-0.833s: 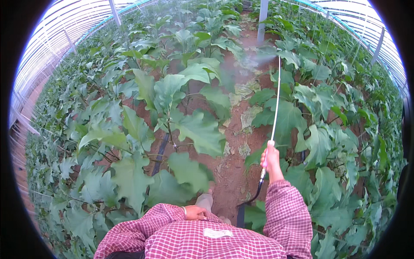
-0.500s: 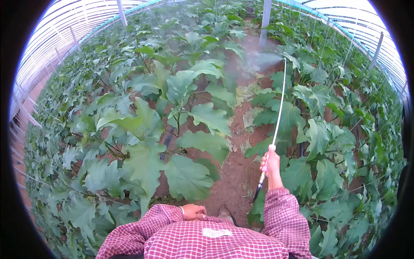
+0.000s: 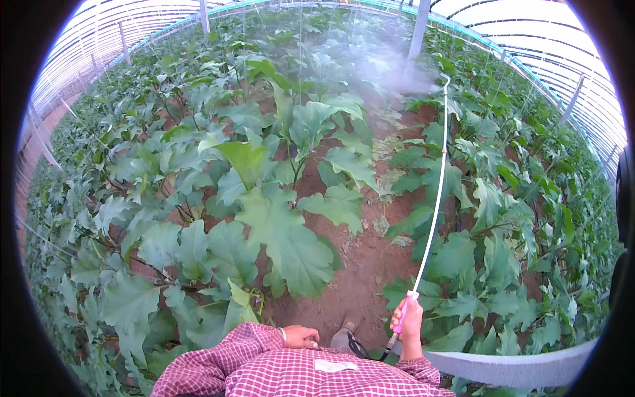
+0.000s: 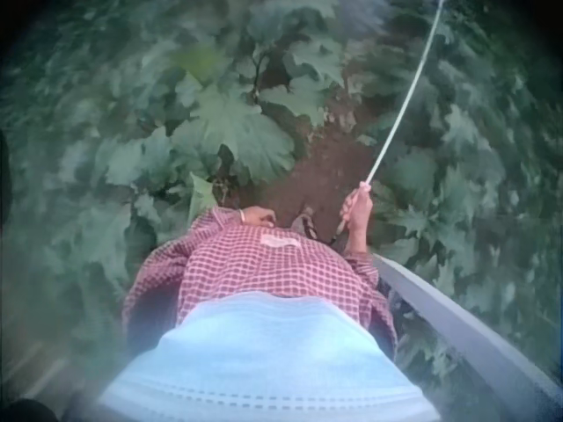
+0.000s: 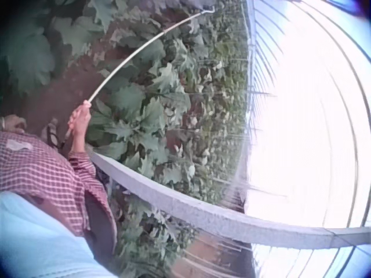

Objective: The person walks through a greenhouse and sprays a mist onto rows of large-leafed plants using a handheld wand connected to a backpack sprayer. The person moves steadily along the rows, directing the spray at the foliage.

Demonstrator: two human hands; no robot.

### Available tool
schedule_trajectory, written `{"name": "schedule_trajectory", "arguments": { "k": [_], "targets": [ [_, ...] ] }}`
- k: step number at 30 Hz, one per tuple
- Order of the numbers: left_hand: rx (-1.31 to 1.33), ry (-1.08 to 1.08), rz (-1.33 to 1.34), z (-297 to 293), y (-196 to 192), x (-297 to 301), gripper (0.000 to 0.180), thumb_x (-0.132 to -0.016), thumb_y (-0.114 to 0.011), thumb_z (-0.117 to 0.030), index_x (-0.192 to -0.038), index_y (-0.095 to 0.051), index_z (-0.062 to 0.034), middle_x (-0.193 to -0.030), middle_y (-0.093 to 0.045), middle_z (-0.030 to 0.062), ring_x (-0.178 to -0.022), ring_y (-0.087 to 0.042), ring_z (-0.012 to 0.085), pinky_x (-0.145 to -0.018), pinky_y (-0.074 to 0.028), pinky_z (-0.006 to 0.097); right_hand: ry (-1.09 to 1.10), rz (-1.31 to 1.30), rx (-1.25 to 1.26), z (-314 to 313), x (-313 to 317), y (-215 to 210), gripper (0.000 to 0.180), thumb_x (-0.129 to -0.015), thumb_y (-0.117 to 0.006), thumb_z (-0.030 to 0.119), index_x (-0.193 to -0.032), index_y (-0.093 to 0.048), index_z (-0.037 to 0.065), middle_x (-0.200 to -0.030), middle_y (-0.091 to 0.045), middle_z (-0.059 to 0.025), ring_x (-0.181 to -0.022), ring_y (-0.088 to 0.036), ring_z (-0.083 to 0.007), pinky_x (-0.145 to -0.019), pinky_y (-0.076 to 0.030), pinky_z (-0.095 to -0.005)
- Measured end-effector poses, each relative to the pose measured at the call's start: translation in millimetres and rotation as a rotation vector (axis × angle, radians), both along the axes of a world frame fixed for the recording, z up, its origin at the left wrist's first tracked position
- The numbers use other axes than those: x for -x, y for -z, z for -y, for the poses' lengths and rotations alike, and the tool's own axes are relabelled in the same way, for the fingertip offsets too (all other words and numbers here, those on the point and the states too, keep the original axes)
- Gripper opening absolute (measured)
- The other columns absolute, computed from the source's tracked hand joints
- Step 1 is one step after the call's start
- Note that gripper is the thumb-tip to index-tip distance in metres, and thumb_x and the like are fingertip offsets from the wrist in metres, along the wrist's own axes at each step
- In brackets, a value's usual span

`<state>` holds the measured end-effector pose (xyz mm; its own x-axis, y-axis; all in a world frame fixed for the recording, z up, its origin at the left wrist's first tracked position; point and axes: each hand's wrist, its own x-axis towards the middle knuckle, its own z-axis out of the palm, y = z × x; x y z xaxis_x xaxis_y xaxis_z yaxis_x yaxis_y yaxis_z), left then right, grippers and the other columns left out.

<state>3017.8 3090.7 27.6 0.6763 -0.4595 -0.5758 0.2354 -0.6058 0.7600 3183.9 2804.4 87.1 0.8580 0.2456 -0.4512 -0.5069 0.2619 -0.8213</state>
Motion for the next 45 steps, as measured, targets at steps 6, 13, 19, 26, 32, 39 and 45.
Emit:
{"name": "schedule_trajectory", "arguments": {
  "k": [6,13,19,26,32,39,45],
  "targets": [
    [0.004,0.022,0.076,20,-13,42,0.039,-0.084,-0.056,-0.034,-0.115,-0.054,-0.0109,-0.085,-0.066,0.0145,-0.079,-0.064,0.0306,-0.070,-0.048,0.042,-0.038,-0.173,0.088,29,62,15,0.041,-0.093,-0.042,0.049,-0.079,-0.043,0.011,-0.052,-0.042,0.0001,-0.038,-0.043,-0.0108,-0.032,-0.039,-0.0272],
    [-0.033,-0.017,0.148,67,-12,102,0.035,-0.084,-0.056,-0.031,-0.113,-0.053,-0.0100,-0.069,-0.060,0.0113,-0.063,-0.059,0.0261,-0.058,-0.044,0.039,-0.057,-0.393,0.076,74,130,55,0.042,-0.091,-0.046,0.051,-0.076,-0.045,0.012,-0.053,-0.043,0.0013,-0.039,-0.043,-0.0107,-0.033,-0.039,-0.0280],
    [0.025,0.006,0.051,144,19,180,0.037,-0.086,-0.055,-0.034,-0.114,-0.053,-0.0101,-0.089,-0.064,0.0138,-0.082,-0.062,0.0286,-0.072,-0.047,0.039,-0.097,-0.513,0.035,139,209,116,0.041,-0.091,-0.046,0.051,-0.078,-0.047,0.012,-0.053,-0.043,0.0015,-0.039,-0.042,-0.0109,-0.034,-0.039,-0.0291],
    [-0.002,-0.039,0.000,209,14,282,0.033,-0.088,-0.054,-0.035,-0.112,-0.053,-0.0121,-0.091,-0.064,0.0139,-0.085,-0.062,0.0307,-0.074,-0.047,0.040,-0.172,-0.534,0.010,199,294,128,0.043,-0.090,-0.046,0.052,-0.077,-0.047,0.011,-0.054,-0.044,0.0019,-0.039,-0.042,-0.0102,-0.033,-0.038,-0.0277],
    [-0.061,-0.073,-0.018,225,-1,339,0.039,-0.087,-0.054,-0.043,-0.114,-0.054,-0.0137,-0.089,-0.064,0.0137,-0.083,-0.063,0.0304,-0.073,-0.047,0.041,-0.116,-0.170,-0.118,192,303,58,0.037,-0.094,-0.043,0.046,-0.080,-0.044,0.011,-0.054,-0.042,-0.0002,-0.038,-0.043,-0.0110,-0.032,-0.040,-0.0269],
    [-0.083,-0.091,0.009,221,-3,400,0.040,-0.089,-0.052,-0.043,-0.114,-0.053,-0.0118,-0.086,-0.064,0.0132,-0.080,-0.061,0.0286,-0.070,-0.046,0.041,-0.115,0.161,-0.108,186,335,-4,0.040,-0.094,-0.044,0.047,-0.079,-0.043,0.009,-0.054,-0.043,-0.0013,-0.037,-0.044,-0.0111,-0.033,-0.041,-0.0262],
    [-0.077,-0.074,-0.034,206,4,478,0.043,-0.087,-0.052,-0.046,-0.114,-0.053,-0.0123,-0.086,-0.063,0.0137,-0.083,-0.060,0.0316,-0.074,-0.045,0.042,-0.096,0.190,-0.060,184,403,-8,0.040,-0.093,-0.045,0.046,-0.079,-0.043,0.009,-0.053,-0.043,-0.0014,-0.037,-0.044,-0.0107,-0.032,-0.041,-0.0262]
  ]
}}
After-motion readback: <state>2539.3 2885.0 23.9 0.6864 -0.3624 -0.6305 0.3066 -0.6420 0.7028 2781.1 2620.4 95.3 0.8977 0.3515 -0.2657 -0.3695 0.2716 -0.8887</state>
